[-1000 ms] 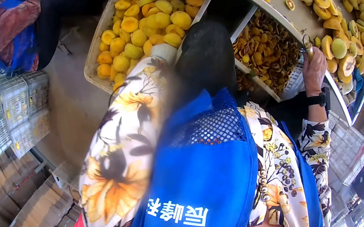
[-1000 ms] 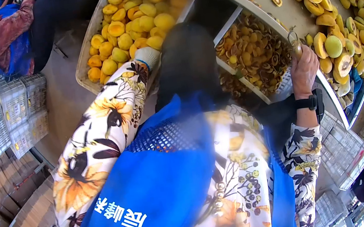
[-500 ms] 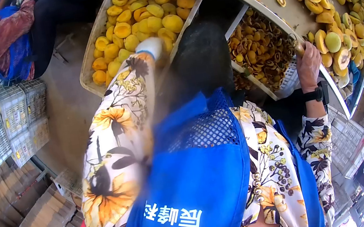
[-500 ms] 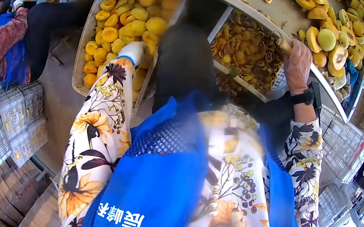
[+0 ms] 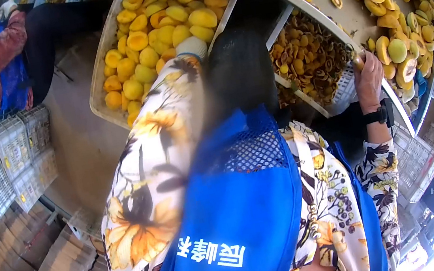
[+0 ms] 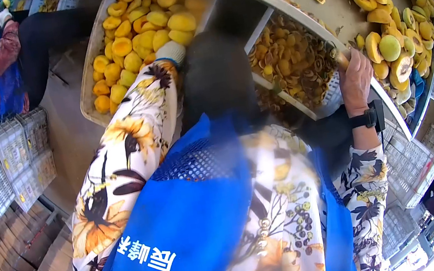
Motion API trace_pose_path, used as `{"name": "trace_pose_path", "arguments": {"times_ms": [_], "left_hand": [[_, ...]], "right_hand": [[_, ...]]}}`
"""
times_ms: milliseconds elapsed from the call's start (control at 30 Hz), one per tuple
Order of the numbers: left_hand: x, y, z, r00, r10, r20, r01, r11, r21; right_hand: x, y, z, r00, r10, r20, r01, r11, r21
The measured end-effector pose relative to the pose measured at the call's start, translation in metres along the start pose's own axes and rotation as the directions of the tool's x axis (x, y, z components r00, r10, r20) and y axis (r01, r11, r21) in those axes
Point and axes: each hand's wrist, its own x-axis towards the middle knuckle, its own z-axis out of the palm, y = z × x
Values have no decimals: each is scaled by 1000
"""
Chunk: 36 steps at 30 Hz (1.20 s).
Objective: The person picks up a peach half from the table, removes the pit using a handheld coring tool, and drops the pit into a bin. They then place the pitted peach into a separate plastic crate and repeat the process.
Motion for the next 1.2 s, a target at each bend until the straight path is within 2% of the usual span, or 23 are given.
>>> {"name": "trace_pose_path", "arguments": {"times_ms": [100, 133, 200, 267, 300, 333, 400, 467, 533, 733, 867, 900, 933, 1000, 1133, 1167, 1200], "left_hand": [[26, -34, 0, 986, 160, -45, -150, 974, 168], [10, -23, -32, 990, 128, 60, -137, 970, 198], [-18, 11, -90, 997, 73, -34, -67, 985, 161], [-17, 32, -118, 961, -9, -277, 29, 997, 70], [1, 25, -114, 939, 106, -326, -47, 982, 183], [9, 29, -113, 963, 167, -214, -111, 961, 252], [34, 28, -95, 977, 104, -185, -48, 957, 285], [25, 29, -88, 967, 183, -179, -108, 925, 363], [15, 26, -84, 964, 173, -201, -115, 956, 270], [42, 34, -78, 976, 187, -107, -142, 932, 334], [74, 17, -81, 956, 291, 33, -285, 899, 331], [70, 19, -80, 985, 171, 11, -168, 953, 253], [67, 11, -78, 969, 247, 5, -232, 902, 364], [54, 3, -78, 965, 262, -20, -251, 941, 225], [39, 35, -75, 948, 259, -187, -196, 934, 300], [45, 40, -75, 954, 267, -138, -206, 915, 347], [53, 43, -67, 945, 263, -193, -186, 920, 344]], "right_hand": [[-1, 5, 3, 1000, 4, -1, -4, 1000, -16], [-2, 4, 4, 1000, 4, -5, -4, 1000, -14], [-2, 1, 3, 1000, 23, 4, -23, 999, -39], [-1, -1, 3, 999, 37, -12, -37, 999, -32], [0, -2, 1, 999, 38, -7, -38, 999, -16], [0, -2, -1, 999, 32, -6, -32, 999, -13], [0, 0, -1, 1000, 18, -1, -18, 1000, -5], [1, -1, -1, 1000, 26, -6, -26, 1000, -4], [2, -4, -3, 999, 39, 8, -39, 999, 4], [2, -4, -1, 1000, 21, -3, -21, 1000, -19], [3, -7, -6, 999, 48, 22, -48, 999, -2], [2, -6, -6, 1000, 30, 9, -30, 1000, -4], [4, -3, -5, 1000, 21, 9, -21, 1000, -2], [0, 1, -4, 999, 7, 37, -8, 1000, 8], [0, 0, -1, 999, 22, 28, -22, 1000, -17], [2, -3, -4, 999, 12, 33, -12, 1000, -10], [2, -1, -6, 999, 12, 45, -11, 1000, -7]]}}
